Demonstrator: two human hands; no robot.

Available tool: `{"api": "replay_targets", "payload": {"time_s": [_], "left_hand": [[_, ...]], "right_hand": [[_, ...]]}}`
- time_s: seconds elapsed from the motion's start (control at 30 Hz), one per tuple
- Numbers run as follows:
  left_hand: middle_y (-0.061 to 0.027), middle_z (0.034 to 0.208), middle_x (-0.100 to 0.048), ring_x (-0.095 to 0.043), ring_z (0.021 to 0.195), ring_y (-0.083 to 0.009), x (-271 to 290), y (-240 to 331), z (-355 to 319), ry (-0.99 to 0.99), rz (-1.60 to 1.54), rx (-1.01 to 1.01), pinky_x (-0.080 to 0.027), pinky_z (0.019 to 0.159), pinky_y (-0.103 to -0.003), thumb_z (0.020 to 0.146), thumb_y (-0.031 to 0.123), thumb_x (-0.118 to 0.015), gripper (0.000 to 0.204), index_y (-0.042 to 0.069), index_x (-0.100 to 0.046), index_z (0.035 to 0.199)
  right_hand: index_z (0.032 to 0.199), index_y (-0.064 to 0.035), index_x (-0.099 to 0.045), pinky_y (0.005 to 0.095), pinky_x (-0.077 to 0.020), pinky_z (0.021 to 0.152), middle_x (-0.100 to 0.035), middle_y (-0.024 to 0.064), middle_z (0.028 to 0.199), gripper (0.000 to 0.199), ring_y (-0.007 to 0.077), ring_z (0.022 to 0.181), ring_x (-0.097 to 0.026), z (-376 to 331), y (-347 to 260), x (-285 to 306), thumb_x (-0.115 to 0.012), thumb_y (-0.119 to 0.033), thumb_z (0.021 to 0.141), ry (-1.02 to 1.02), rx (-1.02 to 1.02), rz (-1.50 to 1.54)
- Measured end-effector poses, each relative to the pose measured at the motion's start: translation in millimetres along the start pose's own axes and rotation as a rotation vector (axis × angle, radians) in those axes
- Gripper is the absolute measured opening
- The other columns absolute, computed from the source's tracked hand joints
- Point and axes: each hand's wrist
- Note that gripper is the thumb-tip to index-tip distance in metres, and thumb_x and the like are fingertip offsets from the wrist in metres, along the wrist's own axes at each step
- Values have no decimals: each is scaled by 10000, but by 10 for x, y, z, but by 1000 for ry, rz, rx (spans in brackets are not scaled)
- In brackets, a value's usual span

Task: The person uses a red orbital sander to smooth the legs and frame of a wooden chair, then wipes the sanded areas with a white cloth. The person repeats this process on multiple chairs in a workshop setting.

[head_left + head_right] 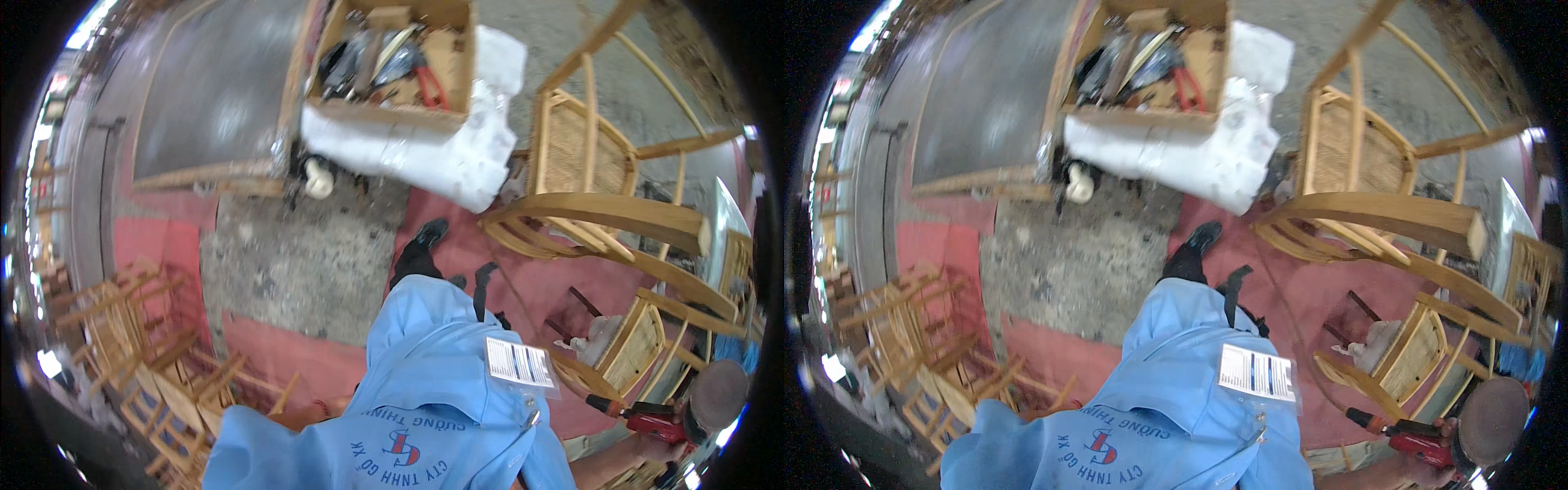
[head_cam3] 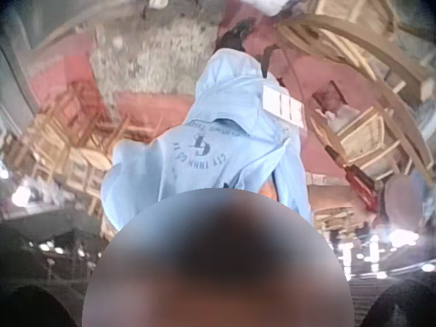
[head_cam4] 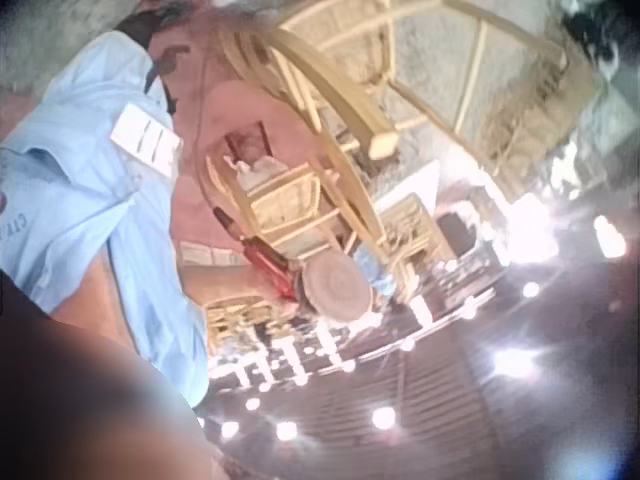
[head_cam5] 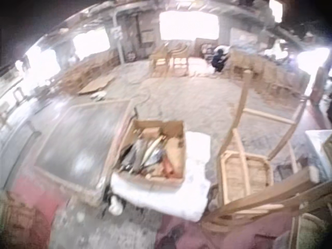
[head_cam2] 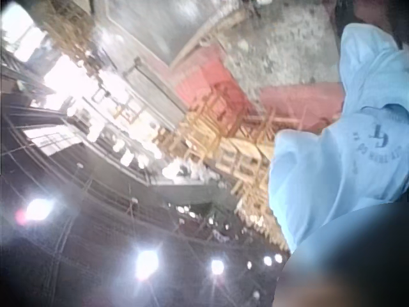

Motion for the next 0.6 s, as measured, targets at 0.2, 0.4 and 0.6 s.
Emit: {"api": "replay_targets", "payload": {"time_s": [0.2, 0.4, 0.6], "left_hand": [[-245, 1095, -674, -645, 1060, -363, -2010, -1386, -414, 99, -539, 290, -509, 887, -458, 953, 527, -436, 593, 28, -640, 1199], [-245, 1093, -673, -645, 1057, -366, -3577, -1204, -372, 40, -735, 236, -508, 888, -460, 952, 521, -435, 587, 27, -642, 1193], [-246, 1091, -672, -644, 1055, -370, -3666, -238, -18, 56, -776, -92, -507, 889, -461, 951, 515, -435, 582, 26, -643, 1187]], "right_hand": [[1098, -77, -633, 413, -509, 631, -653, 60, 878, 372, 221, 798, -637, 717, 252, -330, -708, -297, 808, 189, 121, 7], [1202, -8, -569, 476, -497, 832, -646, 132, 987, 541, 279, 951, -611, 719, 506, -308, -722, -346, 809, -336, 133, -228], [1225, 54, -546, 529, -397, 1058, -634, 207, 1088, 547, 361, 1167, -540, 624, 808, -152, -665, -344, 870, -615, -305, 132]]}}
Point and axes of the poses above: each hand's wrist, its own z-axis towards the middle knuckle, its own x-axis out of the back of the hand, y = z × x
